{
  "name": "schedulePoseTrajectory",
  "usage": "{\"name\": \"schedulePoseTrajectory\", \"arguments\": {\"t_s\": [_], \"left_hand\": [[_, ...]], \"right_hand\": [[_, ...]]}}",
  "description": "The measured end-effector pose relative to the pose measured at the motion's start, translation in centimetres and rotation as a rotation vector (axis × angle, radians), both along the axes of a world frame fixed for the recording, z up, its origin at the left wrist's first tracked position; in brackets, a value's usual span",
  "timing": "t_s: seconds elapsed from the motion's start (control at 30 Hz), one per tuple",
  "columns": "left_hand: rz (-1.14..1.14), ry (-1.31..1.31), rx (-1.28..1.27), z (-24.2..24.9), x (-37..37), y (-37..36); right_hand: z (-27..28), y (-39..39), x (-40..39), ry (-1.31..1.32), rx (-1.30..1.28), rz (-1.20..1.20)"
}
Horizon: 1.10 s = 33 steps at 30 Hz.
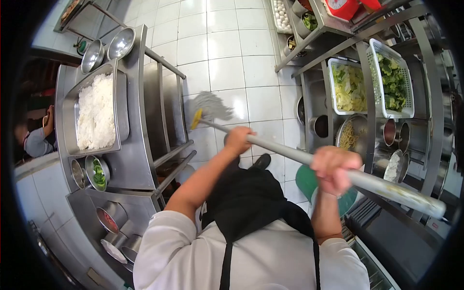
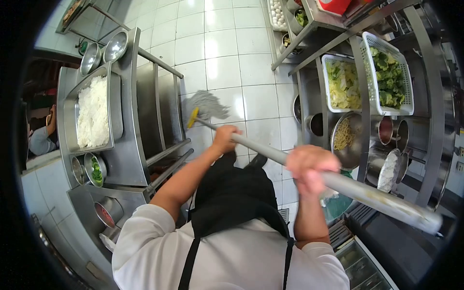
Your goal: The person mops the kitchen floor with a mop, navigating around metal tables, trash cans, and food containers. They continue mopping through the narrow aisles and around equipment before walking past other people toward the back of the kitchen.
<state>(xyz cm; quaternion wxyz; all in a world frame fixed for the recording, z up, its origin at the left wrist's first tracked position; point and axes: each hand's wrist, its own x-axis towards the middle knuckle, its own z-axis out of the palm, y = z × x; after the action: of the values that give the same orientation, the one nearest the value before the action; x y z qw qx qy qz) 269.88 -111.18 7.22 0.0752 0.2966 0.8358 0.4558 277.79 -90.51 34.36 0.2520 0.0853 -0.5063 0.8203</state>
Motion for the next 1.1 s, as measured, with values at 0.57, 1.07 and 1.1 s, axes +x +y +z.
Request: {"name": "schedulePoseTrajectory", "arguments": {"t_s": [0.57,1.07,1.1], "left_hand": [[0.052,0.03,0.199,5.9,16.1,17.3],[-0.361,-0.167,0.108,5.8,30.8,25.5],[-0.326,-0.182,0.113,4.8,31.8,23.8]], "right_hand": [[9.4,10.7,16.5,-0.076,0.248,-0.087],[2.2,12.8,32.6,-0.173,0.237,-0.645],[1.7,11.7,33.3,-0.177,0.203,-0.63]]}}
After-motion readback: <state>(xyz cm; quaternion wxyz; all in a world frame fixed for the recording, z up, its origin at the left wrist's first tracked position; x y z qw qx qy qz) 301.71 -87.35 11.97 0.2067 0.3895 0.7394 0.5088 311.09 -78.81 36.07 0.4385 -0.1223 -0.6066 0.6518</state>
